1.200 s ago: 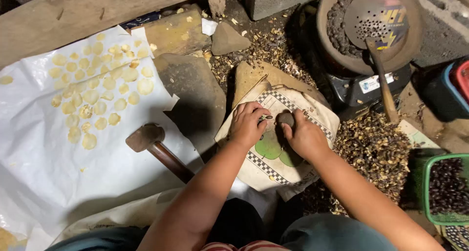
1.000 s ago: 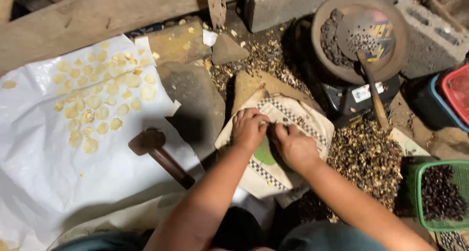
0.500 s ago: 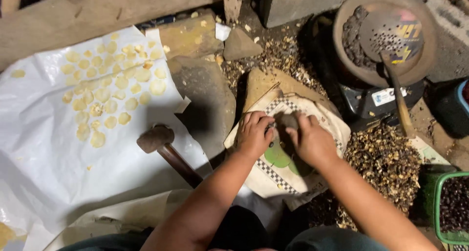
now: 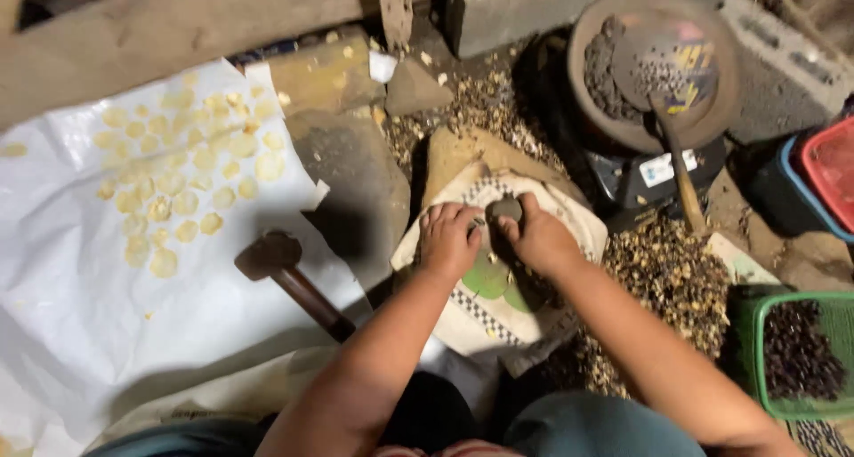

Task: The person cracks open cocoa pods with a hammer, removes the beans, and places them on a white sheet. They then use a stone to crush the beans on a patterned cloth and stir beans in a pan over a small stove.

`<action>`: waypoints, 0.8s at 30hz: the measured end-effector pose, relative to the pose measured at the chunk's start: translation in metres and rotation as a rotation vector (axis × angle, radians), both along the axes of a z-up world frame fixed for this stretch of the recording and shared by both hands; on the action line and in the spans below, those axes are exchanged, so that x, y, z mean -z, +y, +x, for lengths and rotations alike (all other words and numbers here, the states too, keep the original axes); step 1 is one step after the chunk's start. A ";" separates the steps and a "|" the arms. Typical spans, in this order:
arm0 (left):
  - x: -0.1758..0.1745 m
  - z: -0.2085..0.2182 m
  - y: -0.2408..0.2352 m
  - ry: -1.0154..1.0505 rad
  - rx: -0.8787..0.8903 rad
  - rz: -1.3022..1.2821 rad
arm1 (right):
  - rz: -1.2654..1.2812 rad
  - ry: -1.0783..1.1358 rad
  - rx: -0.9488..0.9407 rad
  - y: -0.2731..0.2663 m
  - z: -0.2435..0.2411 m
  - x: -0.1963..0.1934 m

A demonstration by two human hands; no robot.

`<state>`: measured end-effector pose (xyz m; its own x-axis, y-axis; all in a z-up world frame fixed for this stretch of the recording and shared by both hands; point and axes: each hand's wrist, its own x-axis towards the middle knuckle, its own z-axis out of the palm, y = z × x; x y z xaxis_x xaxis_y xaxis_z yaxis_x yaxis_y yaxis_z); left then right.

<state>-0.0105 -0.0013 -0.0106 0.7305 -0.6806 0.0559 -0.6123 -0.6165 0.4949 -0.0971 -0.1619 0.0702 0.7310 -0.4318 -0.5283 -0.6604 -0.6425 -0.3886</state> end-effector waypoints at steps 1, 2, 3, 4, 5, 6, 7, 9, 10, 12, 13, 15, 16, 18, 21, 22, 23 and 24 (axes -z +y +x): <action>-0.006 0.003 -0.001 -0.014 -0.007 -0.007 | -0.007 -0.014 -0.007 0.000 -0.001 -0.005; -0.010 0.007 -0.003 0.006 0.012 -0.017 | -0.048 -0.015 -0.019 0.000 0.000 -0.007; -0.012 0.004 0.003 0.041 0.034 -0.010 | -0.073 -0.001 -0.029 0.006 -0.007 -0.007; -0.011 0.008 0.002 0.042 0.032 -0.001 | -0.063 0.000 -0.031 0.007 -0.003 -0.007; -0.009 0.008 0.002 0.053 0.030 0.006 | -0.087 -0.006 -0.056 0.009 -0.005 -0.007; -0.008 0.008 0.002 0.065 0.028 0.013 | -0.110 -0.012 -0.082 0.010 -0.006 -0.007; -0.009 0.007 0.002 0.069 0.034 0.018 | -0.104 -0.008 -0.076 0.005 -0.007 0.002; -0.016 0.009 0.002 0.061 0.029 0.027 | -0.029 -0.007 -0.041 -0.007 -0.005 0.017; -0.013 0.010 0.003 0.057 0.029 0.024 | -0.032 -0.011 -0.041 -0.007 -0.002 0.018; -0.008 0.010 -0.001 0.068 0.004 0.043 | -0.122 -0.007 -0.126 -0.011 0.003 0.018; -0.006 0.012 -0.002 0.063 0.004 0.041 | -0.124 -0.012 -0.125 -0.004 0.003 0.012; -0.001 0.012 -0.002 0.059 -0.003 0.045 | -0.338 -0.018 -0.334 0.013 0.000 0.001; -0.002 0.007 0.000 0.060 0.002 0.045 | -0.337 -0.016 -0.329 0.018 -0.009 -0.001; -0.006 0.011 -0.002 0.094 -0.009 0.064 | -0.520 -0.060 -0.441 0.024 -0.014 -0.007; -0.012 0.009 -0.007 0.147 -0.030 0.086 | -0.355 -0.020 -0.253 0.011 -0.033 0.016; -0.014 0.011 -0.011 0.153 -0.036 0.089 | -0.350 -0.016 -0.261 0.004 -0.032 0.024; -0.016 0.009 -0.014 0.148 -0.047 0.099 | -0.336 -0.004 -0.210 -0.002 -0.038 0.033; -0.018 0.006 -0.018 0.142 -0.058 0.110 | -0.322 0.008 -0.158 -0.009 -0.045 0.041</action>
